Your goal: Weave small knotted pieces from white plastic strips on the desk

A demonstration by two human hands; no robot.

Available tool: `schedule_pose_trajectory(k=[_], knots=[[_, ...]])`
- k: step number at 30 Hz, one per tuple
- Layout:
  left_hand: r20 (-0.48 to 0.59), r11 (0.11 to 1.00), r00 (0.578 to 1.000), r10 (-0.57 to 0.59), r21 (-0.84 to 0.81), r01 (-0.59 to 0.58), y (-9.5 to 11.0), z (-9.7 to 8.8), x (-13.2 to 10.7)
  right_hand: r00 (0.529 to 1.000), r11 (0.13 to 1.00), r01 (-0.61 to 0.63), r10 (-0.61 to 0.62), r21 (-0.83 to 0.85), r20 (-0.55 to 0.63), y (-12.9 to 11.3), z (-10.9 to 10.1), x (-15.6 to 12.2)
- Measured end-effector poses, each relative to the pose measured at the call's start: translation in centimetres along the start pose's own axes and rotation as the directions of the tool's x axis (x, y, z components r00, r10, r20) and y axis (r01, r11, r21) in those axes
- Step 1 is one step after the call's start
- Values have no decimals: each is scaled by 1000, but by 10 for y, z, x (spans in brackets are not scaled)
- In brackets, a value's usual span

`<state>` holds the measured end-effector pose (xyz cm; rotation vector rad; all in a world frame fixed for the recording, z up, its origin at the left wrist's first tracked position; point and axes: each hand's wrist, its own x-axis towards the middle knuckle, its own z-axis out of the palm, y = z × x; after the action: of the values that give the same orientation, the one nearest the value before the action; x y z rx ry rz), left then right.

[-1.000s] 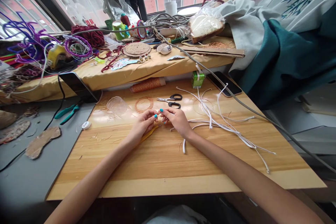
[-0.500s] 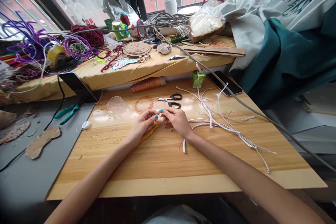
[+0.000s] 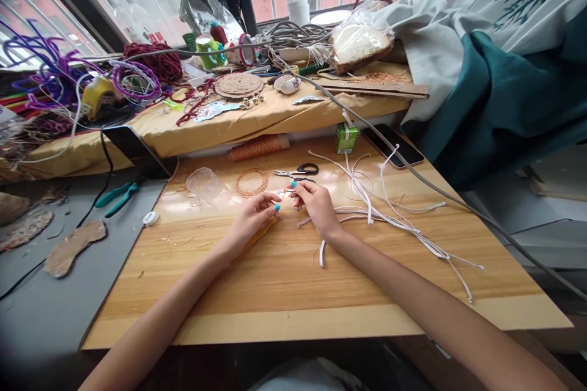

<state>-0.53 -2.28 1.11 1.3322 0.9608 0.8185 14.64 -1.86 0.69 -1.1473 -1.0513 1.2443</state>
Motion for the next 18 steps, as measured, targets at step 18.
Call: schedule_pose_trajectory(k=[18], knots=[[134, 897, 991, -27, 441, -35, 6, -4, -2, 989, 990, -74, 88, -117, 119, -8, -12, 12]])
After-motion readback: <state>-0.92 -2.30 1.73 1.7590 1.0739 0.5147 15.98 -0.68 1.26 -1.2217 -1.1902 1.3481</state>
